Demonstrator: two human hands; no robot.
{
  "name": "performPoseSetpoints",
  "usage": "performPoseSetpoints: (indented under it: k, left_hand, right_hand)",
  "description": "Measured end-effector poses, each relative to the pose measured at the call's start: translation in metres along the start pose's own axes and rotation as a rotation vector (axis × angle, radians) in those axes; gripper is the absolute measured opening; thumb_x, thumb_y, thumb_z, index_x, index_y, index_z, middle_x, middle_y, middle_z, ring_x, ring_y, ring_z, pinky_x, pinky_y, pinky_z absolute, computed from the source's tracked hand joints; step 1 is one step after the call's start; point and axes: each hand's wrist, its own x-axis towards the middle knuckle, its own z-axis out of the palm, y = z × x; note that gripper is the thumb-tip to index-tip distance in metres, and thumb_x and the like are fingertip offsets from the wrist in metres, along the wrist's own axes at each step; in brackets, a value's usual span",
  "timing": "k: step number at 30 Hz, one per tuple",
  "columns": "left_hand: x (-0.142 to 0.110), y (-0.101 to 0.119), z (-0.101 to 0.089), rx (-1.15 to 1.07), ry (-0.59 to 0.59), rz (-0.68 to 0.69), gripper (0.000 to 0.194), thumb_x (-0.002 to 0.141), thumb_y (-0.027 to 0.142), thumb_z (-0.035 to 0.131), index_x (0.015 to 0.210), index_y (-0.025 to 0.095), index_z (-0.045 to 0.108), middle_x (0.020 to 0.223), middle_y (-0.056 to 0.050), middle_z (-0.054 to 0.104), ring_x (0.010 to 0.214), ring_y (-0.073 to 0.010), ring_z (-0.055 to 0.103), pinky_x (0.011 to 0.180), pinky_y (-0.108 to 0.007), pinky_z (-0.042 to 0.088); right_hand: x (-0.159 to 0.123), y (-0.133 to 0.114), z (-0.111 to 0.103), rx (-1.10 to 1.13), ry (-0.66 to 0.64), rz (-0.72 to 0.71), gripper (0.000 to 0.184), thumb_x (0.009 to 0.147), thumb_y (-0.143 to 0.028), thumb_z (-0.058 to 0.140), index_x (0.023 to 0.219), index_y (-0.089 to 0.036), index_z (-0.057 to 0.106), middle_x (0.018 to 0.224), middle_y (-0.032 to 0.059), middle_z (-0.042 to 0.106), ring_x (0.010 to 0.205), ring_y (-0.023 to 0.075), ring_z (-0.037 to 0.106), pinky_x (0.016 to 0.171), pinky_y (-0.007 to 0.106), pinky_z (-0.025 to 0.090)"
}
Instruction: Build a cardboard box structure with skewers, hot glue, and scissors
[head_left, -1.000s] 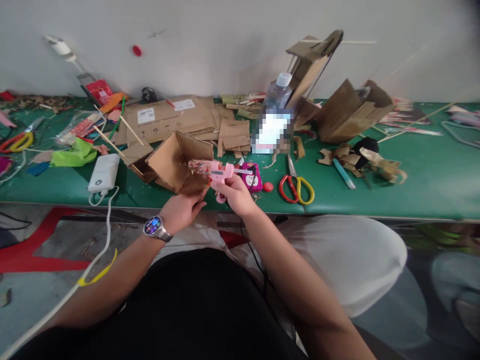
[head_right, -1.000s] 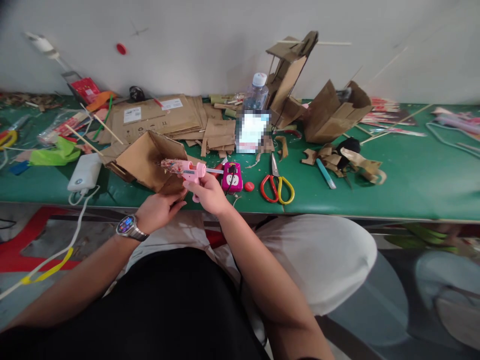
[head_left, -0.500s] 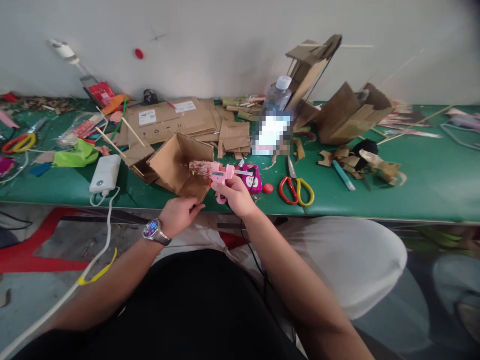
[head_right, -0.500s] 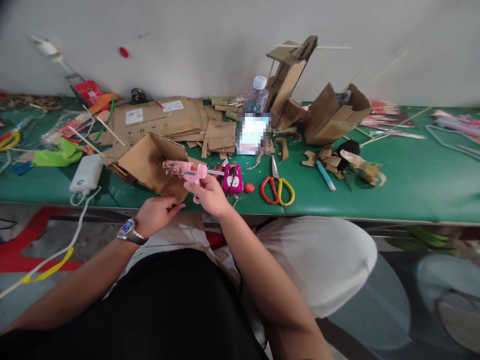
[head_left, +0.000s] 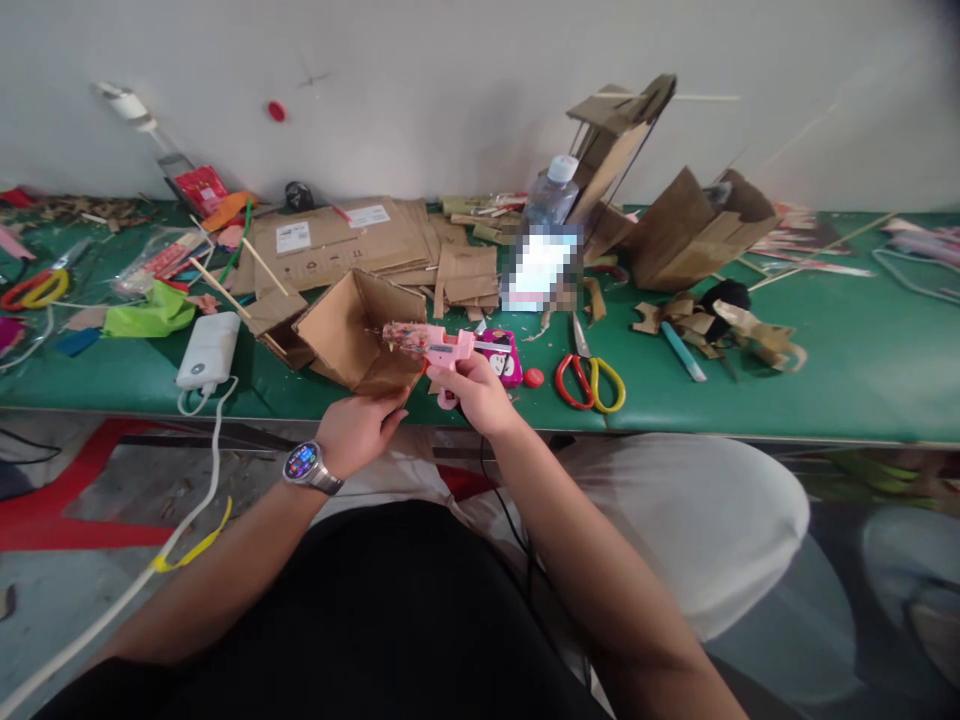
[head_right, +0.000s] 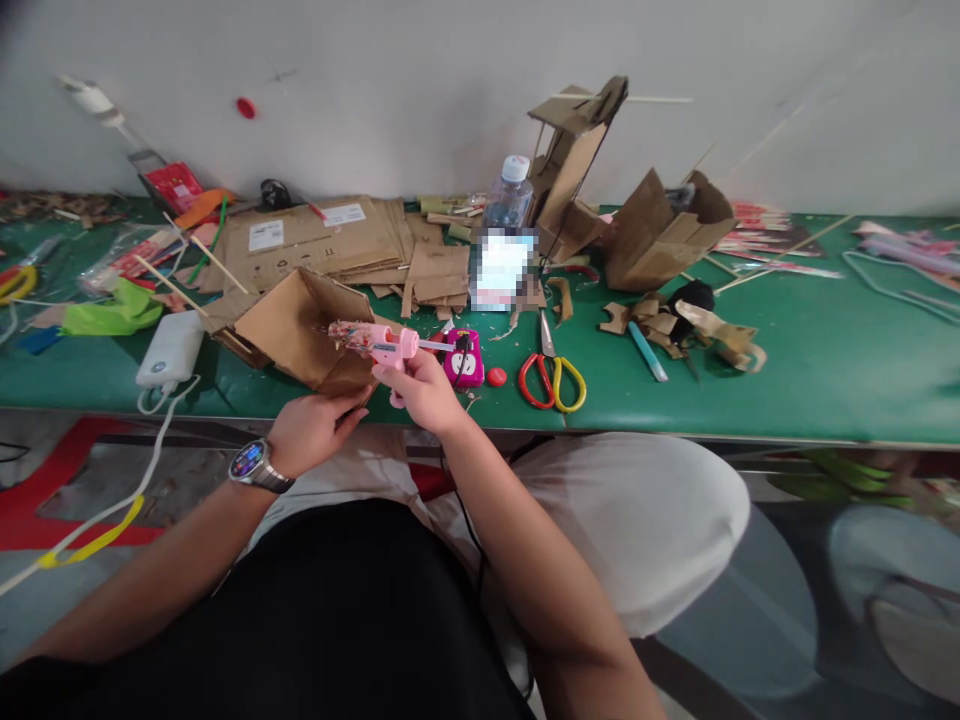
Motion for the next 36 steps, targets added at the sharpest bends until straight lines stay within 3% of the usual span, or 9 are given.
performPoseSetpoints:
  k: [7,11,13,17,19,24,30,33,36]
  left_hand:
    - [0.002,-0.005,0.011,-0.126,0.122,0.096,0.022,0.105,0.035,0.065,0.100,0.023,0.083,0.096,-0.006,0.084,0.085,-0.0208,0.076,0.075,-0.032,0.054]
    - [-0.004,-0.006,0.008,-0.061,0.238,0.101,0.041,0.104,0.046,0.065,0.073,0.020,0.071,0.072,-0.005,0.071,0.073,-0.0201,0.068,0.068,-0.033,0.050]
    - [-0.007,-0.008,0.005,-0.045,0.257,0.077,0.042,0.104,0.050,0.064,0.076,0.020,0.073,0.072,-0.005,0.070,0.073,-0.0206,0.068,0.069,-0.034,0.051]
    - [-0.013,-0.013,0.004,-0.037,0.218,0.023,0.037,0.103,0.043,0.063,0.126,0.016,0.078,0.092,-0.008,0.080,0.085,-0.0242,0.075,0.078,-0.036,0.057]
    - [-0.013,-0.015,0.004,-0.021,0.170,0.008,0.042,0.102,0.038,0.062,0.135,0.016,0.075,0.099,-0.010,0.082,0.091,-0.0265,0.078,0.081,-0.037,0.059]
    - [-0.006,-0.010,0.004,-0.011,0.083,-0.038,0.036,0.105,0.038,0.058,0.132,0.025,0.079,0.117,-0.008,0.085,0.095,-0.0271,0.081,0.077,-0.037,0.061]
    - [0.014,0.024,0.008,-0.052,0.062,-0.017,0.036,0.107,0.034,0.057,0.135,0.023,0.076,0.115,-0.011,0.085,0.094,-0.0255,0.081,0.077,-0.036,0.060]
    - [0.014,0.040,0.010,-0.170,0.107,0.109,0.034,0.106,0.031,0.057,0.131,0.021,0.076,0.113,-0.011,0.084,0.097,-0.0247,0.080,0.086,-0.037,0.061]
    - [0.003,0.045,0.005,-0.274,0.223,0.220,0.023,0.106,0.031,0.058,0.109,0.022,0.079,0.094,-0.007,0.083,0.085,-0.0220,0.076,0.078,-0.035,0.058]
  right_hand:
    - [-0.005,-0.009,-0.010,-0.011,0.034,-0.060,0.039,0.077,-0.050,0.085,0.099,-0.018,0.078,0.072,-0.0018,0.063,0.054,0.0091,0.046,0.046,0.023,0.037]
    - [-0.008,-0.016,-0.015,-0.038,0.073,-0.080,0.039,0.076,-0.050,0.084,0.100,-0.019,0.079,0.090,0.0049,0.076,0.064,0.0125,0.054,0.049,0.023,0.040]
    - [-0.009,-0.018,-0.016,-0.041,0.080,-0.080,0.036,0.076,-0.049,0.084,0.098,-0.020,0.080,0.089,0.0055,0.076,0.066,0.0136,0.055,0.050,0.024,0.040]
    - [-0.010,-0.019,-0.019,-0.015,0.053,-0.101,0.031,0.077,-0.046,0.082,0.094,-0.020,0.079,0.091,0.0062,0.076,0.071,0.0149,0.060,0.052,0.024,0.040]
    - [-0.011,-0.019,-0.021,-0.003,0.054,-0.092,0.030,0.076,-0.045,0.082,0.091,-0.019,0.078,0.088,0.0059,0.075,0.069,0.0144,0.059,0.052,0.025,0.040]
    - [-0.014,-0.022,-0.025,0.023,0.084,-0.068,0.028,0.076,-0.043,0.083,0.084,-0.018,0.075,0.076,0.0037,0.069,0.063,0.0137,0.055,0.051,0.026,0.037]
    - [-0.016,-0.032,-0.028,-0.005,0.110,-0.118,0.027,0.077,-0.043,0.081,0.089,-0.019,0.076,0.085,0.0052,0.072,0.064,0.0147,0.057,0.054,0.028,0.041]
    - [-0.018,-0.037,-0.031,-0.006,0.136,-0.140,0.027,0.077,-0.041,0.080,0.090,-0.019,0.076,0.085,0.0051,0.073,0.062,0.0142,0.056,0.051,0.028,0.037]
    - [-0.020,-0.043,-0.035,0.009,0.155,-0.180,0.024,0.077,-0.039,0.080,0.089,-0.019,0.075,0.082,0.0044,0.072,0.059,0.0136,0.055,0.052,0.029,0.038]
